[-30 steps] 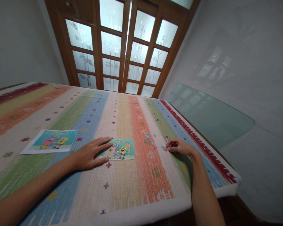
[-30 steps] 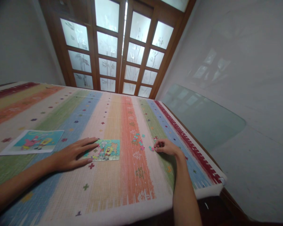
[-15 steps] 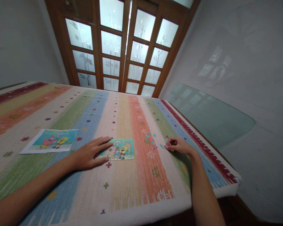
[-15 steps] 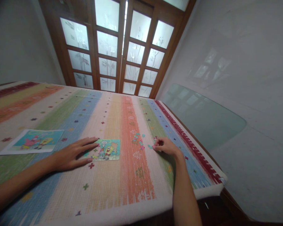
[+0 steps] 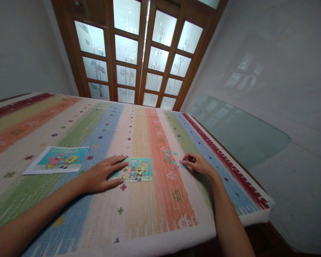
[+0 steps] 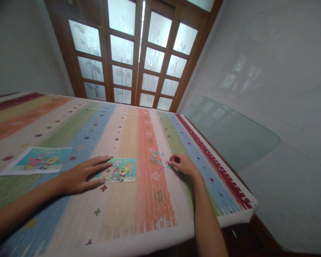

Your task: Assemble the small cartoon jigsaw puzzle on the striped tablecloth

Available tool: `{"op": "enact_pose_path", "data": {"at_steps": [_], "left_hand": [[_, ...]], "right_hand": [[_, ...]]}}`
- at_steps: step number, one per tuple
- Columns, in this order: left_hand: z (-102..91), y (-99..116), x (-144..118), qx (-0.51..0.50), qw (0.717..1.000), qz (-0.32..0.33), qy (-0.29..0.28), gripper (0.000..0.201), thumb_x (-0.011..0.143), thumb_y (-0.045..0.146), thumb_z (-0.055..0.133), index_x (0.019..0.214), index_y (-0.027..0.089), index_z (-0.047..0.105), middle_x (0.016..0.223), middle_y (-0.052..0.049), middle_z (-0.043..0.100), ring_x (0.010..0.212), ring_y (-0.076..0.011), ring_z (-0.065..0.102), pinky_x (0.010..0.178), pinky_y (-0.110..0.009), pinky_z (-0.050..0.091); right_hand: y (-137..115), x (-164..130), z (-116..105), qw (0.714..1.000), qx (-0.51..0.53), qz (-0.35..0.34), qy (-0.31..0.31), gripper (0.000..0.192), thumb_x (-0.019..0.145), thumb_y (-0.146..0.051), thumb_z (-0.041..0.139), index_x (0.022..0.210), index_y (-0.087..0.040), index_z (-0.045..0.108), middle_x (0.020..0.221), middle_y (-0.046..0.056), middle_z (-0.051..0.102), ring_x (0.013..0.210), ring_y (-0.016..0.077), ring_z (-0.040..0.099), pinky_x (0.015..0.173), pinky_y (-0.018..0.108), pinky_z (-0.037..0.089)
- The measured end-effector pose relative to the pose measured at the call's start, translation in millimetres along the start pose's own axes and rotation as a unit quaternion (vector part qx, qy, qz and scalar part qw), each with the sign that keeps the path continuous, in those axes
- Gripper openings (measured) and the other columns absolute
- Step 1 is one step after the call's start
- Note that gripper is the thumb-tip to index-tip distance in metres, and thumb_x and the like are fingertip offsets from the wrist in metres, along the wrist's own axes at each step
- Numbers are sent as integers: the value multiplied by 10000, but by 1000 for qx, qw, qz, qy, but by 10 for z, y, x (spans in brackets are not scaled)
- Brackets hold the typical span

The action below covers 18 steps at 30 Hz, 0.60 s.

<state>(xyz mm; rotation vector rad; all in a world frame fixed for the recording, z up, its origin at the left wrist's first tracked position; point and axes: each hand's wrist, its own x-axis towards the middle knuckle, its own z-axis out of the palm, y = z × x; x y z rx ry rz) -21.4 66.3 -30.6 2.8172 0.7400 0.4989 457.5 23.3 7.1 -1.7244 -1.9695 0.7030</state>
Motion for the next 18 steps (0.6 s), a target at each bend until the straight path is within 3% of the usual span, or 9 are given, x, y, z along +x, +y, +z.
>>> {"op": "enact_pose_path", "data": {"at_steps": [6, 18], "left_hand": [[10, -8, -4, 1, 1000, -4, 0, 577, 998, 540, 571, 1487, 234, 540, 1592, -148, 457, 1426, -358, 485, 1187, -549, 396], [7, 7, 0, 17, 1000, -5, -6, 565, 1010, 537, 545, 1485, 231, 535, 1593, -149, 454, 1439, -345, 473, 1193, -536, 392]], "right_hand": [[33, -27, -33, 998, 15, 17, -55, 396, 752, -567, 730, 781, -174, 695, 629, 9, 612, 595, 150, 510, 599, 287, 382], [-120, -11, 36, 995, 34, 35, -90, 335, 724, -499, 746, 716, -196, 603, 660, 1, 614, 617, 142, 520, 621, 288, 415]]}}
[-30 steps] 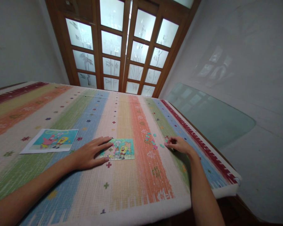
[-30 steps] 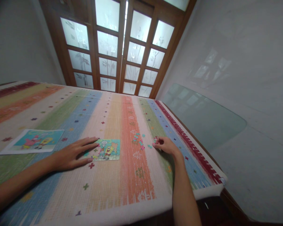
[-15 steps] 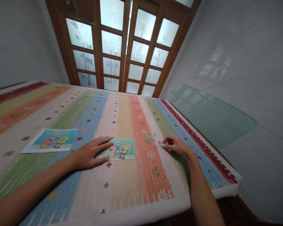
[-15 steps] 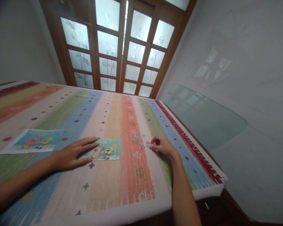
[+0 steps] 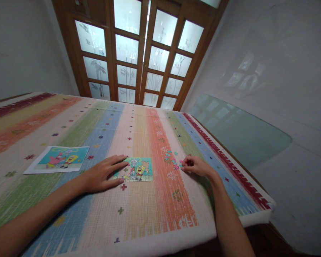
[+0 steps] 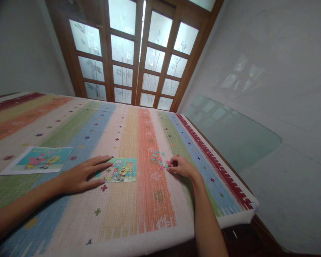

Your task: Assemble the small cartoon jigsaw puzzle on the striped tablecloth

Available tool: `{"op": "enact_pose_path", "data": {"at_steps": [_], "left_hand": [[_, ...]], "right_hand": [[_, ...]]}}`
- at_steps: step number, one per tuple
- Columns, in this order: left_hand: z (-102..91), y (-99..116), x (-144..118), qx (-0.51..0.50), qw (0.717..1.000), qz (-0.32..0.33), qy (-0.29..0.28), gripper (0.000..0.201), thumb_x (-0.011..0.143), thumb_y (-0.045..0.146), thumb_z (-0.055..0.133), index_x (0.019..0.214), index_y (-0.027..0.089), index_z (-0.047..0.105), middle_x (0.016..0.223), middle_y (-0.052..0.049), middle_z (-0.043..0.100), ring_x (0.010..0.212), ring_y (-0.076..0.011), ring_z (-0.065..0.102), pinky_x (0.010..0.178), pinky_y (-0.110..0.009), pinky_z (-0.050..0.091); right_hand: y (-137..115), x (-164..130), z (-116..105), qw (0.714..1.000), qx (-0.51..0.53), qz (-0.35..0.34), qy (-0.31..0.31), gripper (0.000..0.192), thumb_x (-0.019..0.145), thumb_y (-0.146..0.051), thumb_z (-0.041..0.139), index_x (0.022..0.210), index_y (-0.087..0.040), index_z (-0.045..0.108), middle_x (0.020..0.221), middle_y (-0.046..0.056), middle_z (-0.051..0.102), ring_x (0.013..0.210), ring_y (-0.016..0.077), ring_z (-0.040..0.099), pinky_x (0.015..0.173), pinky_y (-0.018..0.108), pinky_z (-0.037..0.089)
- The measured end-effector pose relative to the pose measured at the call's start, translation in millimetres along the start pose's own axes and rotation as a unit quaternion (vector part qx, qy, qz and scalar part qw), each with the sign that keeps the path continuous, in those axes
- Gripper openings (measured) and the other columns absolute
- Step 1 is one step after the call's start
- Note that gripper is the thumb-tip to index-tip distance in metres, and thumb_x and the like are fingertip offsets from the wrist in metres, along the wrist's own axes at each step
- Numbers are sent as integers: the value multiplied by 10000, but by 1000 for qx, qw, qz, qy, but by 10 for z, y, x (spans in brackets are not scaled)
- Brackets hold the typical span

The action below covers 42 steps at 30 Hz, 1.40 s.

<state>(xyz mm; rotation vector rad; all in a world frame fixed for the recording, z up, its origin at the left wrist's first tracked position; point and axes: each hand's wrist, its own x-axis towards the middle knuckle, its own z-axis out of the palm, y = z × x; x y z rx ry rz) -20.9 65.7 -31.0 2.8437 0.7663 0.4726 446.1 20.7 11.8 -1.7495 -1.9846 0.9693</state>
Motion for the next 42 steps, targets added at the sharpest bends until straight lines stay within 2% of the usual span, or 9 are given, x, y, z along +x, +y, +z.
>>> {"op": "enact_pose_path", "data": {"at_steps": [8, 14, 20, 24, 28, 32, 37, 40, 42], "left_hand": [[-1, -6, 2, -14, 1000, -2, 2, 570, 1008, 545, 546, 1485, 234, 539, 1600, -144, 446, 1437, -352, 472, 1203, -543, 375], [-20, 15, 11, -14, 1000, 4, 4, 569, 1005, 540, 555, 1474, 218, 545, 1584, -164, 462, 1421, -359, 490, 1187, -551, 393], [-40, 31, 22, -11, 1000, 2, 1, 573, 1003, 545, 556, 1473, 218, 542, 1585, -165, 461, 1421, -352, 492, 1189, -555, 390], [-37, 39, 22, -12, 1000, 0, 1, 571, 1000, 545, 563, 1474, 227, 541, 1580, -157, 469, 1418, -349, 496, 1192, -550, 389], [-27, 37, 17, -7, 1000, 2, -5, 579, 1010, 547, 541, 1468, 194, 546, 1576, -184, 465, 1425, -362, 485, 1186, -560, 393], [-28, 37, 12, -18, 1000, 1, 2, 567, 1004, 539, 557, 1477, 227, 535, 1586, -162, 459, 1429, -355, 481, 1190, -557, 389], [-37, 46, 13, -26, 1000, -3, -1, 574, 1001, 544, 560, 1481, 229, 535, 1591, -159, 452, 1428, -362, 479, 1195, -561, 380], [-31, 42, 13, -33, 999, -3, 3, 562, 1001, 531, 566, 1489, 253, 530, 1601, -136, 446, 1432, -359, 476, 1202, -555, 373], [-25, 36, 10, -37, 999, -4, 7, 564, 997, 527, 578, 1491, 261, 529, 1600, -131, 448, 1433, -358, 476, 1204, -552, 371]], "right_hand": [[-36, -10, -6, 1000, 19, 17, 2, 358, 681, -486, 779, 742, -202, 570, 635, -17, 591, 597, 138, 528, 611, 291, 418], [-28, -7, 13, 998, 67, -10, 16, 355, 689, -467, 788, 746, -196, 566, 626, -24, 596, 572, 124, 518, 576, 279, 407], [-83, 27, 63, 995, 88, -28, 25, 349, 729, -476, 784, 839, -180, 636, 649, -10, 622, 566, 123, 530, 535, 260, 412], [-179, 88, 135, 994, 100, -49, 2, 327, 778, -485, 744, 854, -178, 663, 694, 24, 665, 565, 129, 542, 507, 254, 402], [-334, 145, 173, 989, 121, -82, -10, 306, 839, -481, 697, 890, -180, 683, 797, 63, 726, 649, 155, 640, 603, 281, 481], [-503, 198, 213, 989, 96, -113, -7, 274, 866, -451, 695, 934, -186, 715, 804, 50, 732, 674, 158, 652, 627, 279, 487], [-716, 345, 490, 981, 123, -147, -4, 201, 833, -329, 742, 981, -204, 686, 905, 54, 745, 740, 167, 649, 666, 288, 499], [-795, 504, 740, 974, 157, -148, -63, 173, 812, -277, 739, 954, -200, 677, 822, 21, 712, 677, 146, 605, 632, 277, 483], [-799, 601, 871, 978, 146, -150, -23, 134, 789, -265, 758, 873, -191, 686, 758, 2, 683, 661, 139, 574, 631, 273, 466]]}}
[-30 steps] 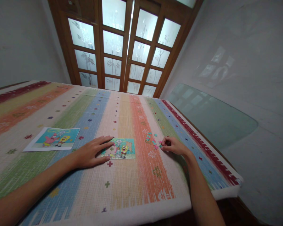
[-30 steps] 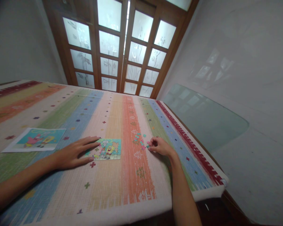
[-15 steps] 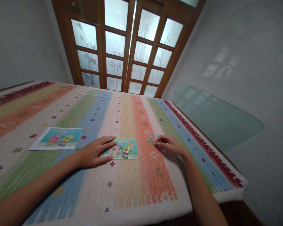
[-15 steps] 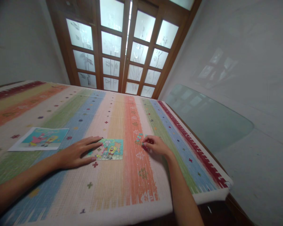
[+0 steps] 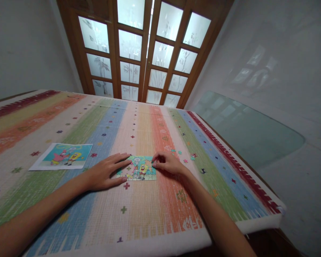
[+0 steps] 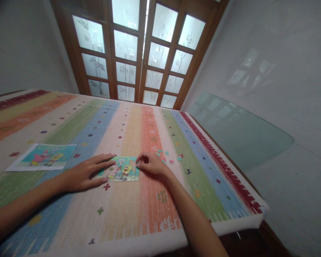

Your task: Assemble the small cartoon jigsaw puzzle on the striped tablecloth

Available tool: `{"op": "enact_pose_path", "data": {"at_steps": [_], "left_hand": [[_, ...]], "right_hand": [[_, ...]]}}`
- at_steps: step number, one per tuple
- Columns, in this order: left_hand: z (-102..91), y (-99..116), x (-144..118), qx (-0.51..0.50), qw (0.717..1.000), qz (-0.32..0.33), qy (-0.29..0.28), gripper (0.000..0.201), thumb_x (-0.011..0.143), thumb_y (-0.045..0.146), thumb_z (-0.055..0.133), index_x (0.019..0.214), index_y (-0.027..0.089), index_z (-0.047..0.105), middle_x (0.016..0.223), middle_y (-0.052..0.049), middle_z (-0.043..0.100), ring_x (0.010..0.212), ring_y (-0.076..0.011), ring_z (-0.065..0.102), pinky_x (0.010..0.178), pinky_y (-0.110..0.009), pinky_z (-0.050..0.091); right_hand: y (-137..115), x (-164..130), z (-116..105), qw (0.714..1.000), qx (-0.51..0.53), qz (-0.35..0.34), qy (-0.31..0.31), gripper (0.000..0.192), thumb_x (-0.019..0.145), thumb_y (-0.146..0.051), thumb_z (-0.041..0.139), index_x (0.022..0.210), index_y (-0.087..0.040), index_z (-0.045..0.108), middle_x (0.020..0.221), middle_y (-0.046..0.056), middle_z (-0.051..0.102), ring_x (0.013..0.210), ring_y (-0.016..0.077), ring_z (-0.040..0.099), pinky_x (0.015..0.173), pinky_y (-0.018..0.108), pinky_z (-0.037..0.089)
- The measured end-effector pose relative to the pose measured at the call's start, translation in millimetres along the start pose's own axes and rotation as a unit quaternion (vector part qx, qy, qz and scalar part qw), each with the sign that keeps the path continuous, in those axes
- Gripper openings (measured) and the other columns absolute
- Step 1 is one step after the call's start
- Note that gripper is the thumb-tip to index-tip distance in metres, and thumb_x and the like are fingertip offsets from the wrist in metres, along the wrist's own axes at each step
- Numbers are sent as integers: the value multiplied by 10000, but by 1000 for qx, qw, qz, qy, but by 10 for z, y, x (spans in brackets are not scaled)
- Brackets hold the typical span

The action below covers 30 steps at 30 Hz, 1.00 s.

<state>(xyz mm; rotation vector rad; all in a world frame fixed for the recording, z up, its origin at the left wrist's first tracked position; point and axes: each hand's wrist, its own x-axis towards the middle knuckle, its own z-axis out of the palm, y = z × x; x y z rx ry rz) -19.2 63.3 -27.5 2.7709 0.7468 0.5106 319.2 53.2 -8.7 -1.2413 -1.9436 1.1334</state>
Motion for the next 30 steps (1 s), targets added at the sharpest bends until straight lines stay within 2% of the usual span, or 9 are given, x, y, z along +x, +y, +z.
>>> {"op": "enact_pose_path", "data": {"at_steps": [2, 4, 9, 14, 18, 22, 25, 30], "left_hand": [[3, -6, -4, 0, 1000, -1, 2, 569, 994, 527, 584, 1494, 262, 528, 1601, -131, 447, 1432, -358, 478, 1207, -552, 368], [4, -7, -6, 1, 1000, -1, 1, 570, 995, 528, 580, 1494, 257, 529, 1602, -132, 445, 1433, -359, 476, 1205, -550, 372], [2, -4, -5, 4, 1000, 1, -4, 568, 1000, 526, 572, 1491, 242, 533, 1598, -141, 449, 1433, -360, 475, 1199, -548, 382], [11, -17, -9, -2, 1000, -2, -2, 572, 993, 532, 578, 1494, 259, 532, 1606, -129, 441, 1435, -357, 473, 1201, -546, 378], [5, -15, -7, 1, 1000, 1, -2, 577, 993, 533, 576, 1493, 250, 532, 1602, -137, 444, 1430, -361, 478, 1201, -547, 378], [-3, -4, 3, 9, 1000, 3, -2, 574, 995, 529, 575, 1489, 238, 534, 1596, -145, 451, 1429, -357, 479, 1196, -540, 387], [-2, -1, 7, 14, 1000, 3, -4, 578, 996, 534, 571, 1488, 235, 532, 1592, -144, 457, 1426, -349, 484, 1197, -532, 386], [3, 0, 7, 19, 1000, 4, -8, 572, 1003, 541, 552, 1485, 233, 535, 1593, -144, 455, 1426, -349, 481, 1195, -525, 388]], "right_hand": [[68, 45, 54, 998, -18, -19, 59, 112, 797, -277, 752, 823, -187, 691, 764, 9, 688, 693, 147, 582, 665, 285, 470], [126, 39, 57, 995, -25, -31, 87, 115, 812, -297, 739, 822, -187, 706, 790, 22, 708, 721, 158, 600, 692, 298, 478], [166, -56, 46, 995, -22, -27, 92, 157, 846, -326, 705, 908, -185, 740, 802, 35, 722, 727, 170, 621, 695, 311, 494], [60, -85, 172, 995, -39, -31, 86, 141, 883, -316, 696, 946, -199, 744, 844, 34, 736, 749, 171, 638, 716, 310, 502], [-20, -89, 269, 993, -69, -42, 80, 94, 866, -282, 741, 910, -199, 742, 776, 17, 712, 688, 160, 610, 673, 295, 483], [-29, -83, 299, 983, -125, -91, 103, 53, 873, -267, 759, 883, -215, 767, 811, 31, 708, 739, 176, 609, 731, 319, 484], [-18, -77, 294, 977, -140, -121, 107, 102, 929, -274, 705, 908, -216, 786, 825, 49, 709, 778, 190, 626, 758, 334, 482], [-28, -96, 314, 982, -129, -102, 98, 144, 966, -308, 664, 987, -238, 787, 895, 56, 749, 812, 202, 658, 758, 336, 491]]}}
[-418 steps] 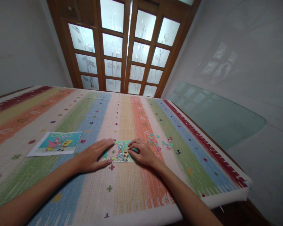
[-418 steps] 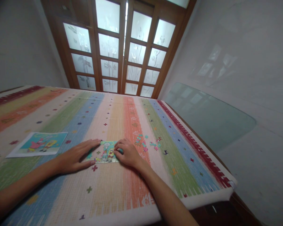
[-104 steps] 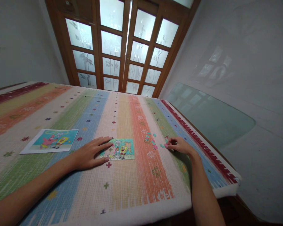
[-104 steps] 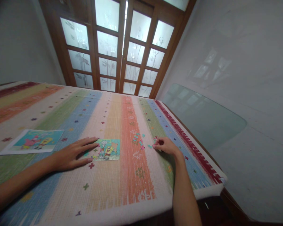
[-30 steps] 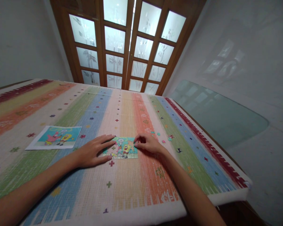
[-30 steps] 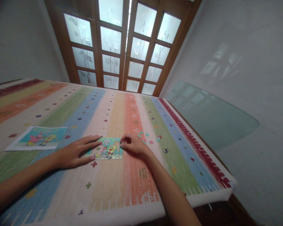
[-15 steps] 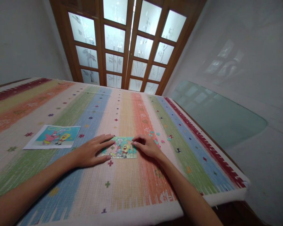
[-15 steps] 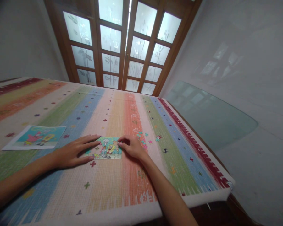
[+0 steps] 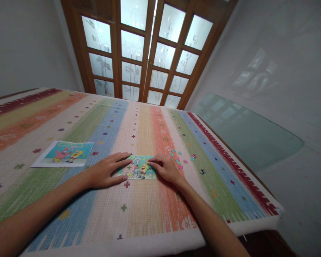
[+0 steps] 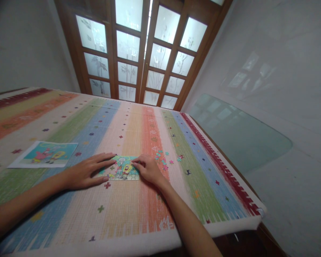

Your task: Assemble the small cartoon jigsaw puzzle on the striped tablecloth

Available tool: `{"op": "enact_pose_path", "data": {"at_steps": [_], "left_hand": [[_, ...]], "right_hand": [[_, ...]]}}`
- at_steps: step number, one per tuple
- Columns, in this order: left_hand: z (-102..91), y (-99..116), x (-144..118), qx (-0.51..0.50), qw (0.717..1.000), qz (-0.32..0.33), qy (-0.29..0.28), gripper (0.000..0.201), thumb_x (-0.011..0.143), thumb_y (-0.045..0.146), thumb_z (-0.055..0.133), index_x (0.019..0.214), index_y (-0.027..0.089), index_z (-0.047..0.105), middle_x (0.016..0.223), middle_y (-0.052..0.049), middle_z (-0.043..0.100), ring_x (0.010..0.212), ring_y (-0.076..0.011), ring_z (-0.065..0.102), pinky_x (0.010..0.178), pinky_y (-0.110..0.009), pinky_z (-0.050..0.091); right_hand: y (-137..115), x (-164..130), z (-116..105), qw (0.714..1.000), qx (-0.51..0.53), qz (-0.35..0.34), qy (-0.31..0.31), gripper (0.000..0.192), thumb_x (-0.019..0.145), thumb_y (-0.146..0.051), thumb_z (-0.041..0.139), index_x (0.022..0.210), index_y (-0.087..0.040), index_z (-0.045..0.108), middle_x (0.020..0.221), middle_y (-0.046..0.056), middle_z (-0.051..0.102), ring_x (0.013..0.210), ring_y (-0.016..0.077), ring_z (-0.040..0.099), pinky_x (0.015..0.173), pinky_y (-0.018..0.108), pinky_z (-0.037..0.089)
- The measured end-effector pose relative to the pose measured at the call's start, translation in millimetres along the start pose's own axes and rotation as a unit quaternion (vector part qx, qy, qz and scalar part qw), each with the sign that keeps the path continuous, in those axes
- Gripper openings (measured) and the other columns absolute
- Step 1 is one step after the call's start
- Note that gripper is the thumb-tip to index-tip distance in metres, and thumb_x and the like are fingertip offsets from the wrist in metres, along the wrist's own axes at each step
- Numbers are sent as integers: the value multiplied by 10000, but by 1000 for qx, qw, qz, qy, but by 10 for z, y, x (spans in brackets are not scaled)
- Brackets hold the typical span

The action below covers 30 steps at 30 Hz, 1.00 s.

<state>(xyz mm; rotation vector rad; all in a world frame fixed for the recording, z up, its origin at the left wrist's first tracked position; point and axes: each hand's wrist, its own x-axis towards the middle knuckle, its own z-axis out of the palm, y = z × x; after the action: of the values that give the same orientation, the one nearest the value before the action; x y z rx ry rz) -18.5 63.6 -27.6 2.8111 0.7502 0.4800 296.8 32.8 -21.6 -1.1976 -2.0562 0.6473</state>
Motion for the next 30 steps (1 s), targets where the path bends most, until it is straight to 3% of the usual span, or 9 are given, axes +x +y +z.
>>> {"op": "enact_pose_path", "data": {"at_steps": [10, 18, 23, 30], "left_hand": [[11, 0, 0, -5, 1000, 1, 7, 574, 996, 540, 564, 1472, 220, 545, 1586, -155, 461, 1417, -350, 492, 1194, -534, 387], [5, 5, 3, 4, 1000, 4, 4, 583, 1010, 547, 540, 1481, 205, 535, 1587, -166, 456, 1425, -351, 483, 1193, -534, 388], [6, -9, 0, -2, 1000, 5, 7, 576, 1006, 544, 551, 1487, 228, 530, 1592, -150, 455, 1422, -353, 486, 1188, -540, 393], [5, -6, 3, 7, 1000, 8, 5, 574, 1004, 529, 561, 1486, 219, 532, 1587, -161, 458, 1423, -356, 488, 1186, -542, 396]], "right_hand": [[18, -29, 59, 998, -46, -26, 32, 74, 909, -179, 709, 874, -206, 768, 911, 53, 653, 874, 198, 614, 819, 340, 480], [-60, -33, 37, 998, -30, -17, 54, 78, 937, -180, 667, 940, -190, 744, 915, 40, 617, 818, 174, 586, 786, 316, 473], [-71, -40, 17, 999, -30, -13, 17, 127, 877, -84, 670, 867, -193, 735, 912, 31, 598, 813, 167, 569, 775, 301, 458], [5, -26, -17, 999, -34, -18, 33, 196, 904, -52, 588, 891, -188, 728, 928, 40, 621, 879, 180, 596, 835, 319, 465]]}}
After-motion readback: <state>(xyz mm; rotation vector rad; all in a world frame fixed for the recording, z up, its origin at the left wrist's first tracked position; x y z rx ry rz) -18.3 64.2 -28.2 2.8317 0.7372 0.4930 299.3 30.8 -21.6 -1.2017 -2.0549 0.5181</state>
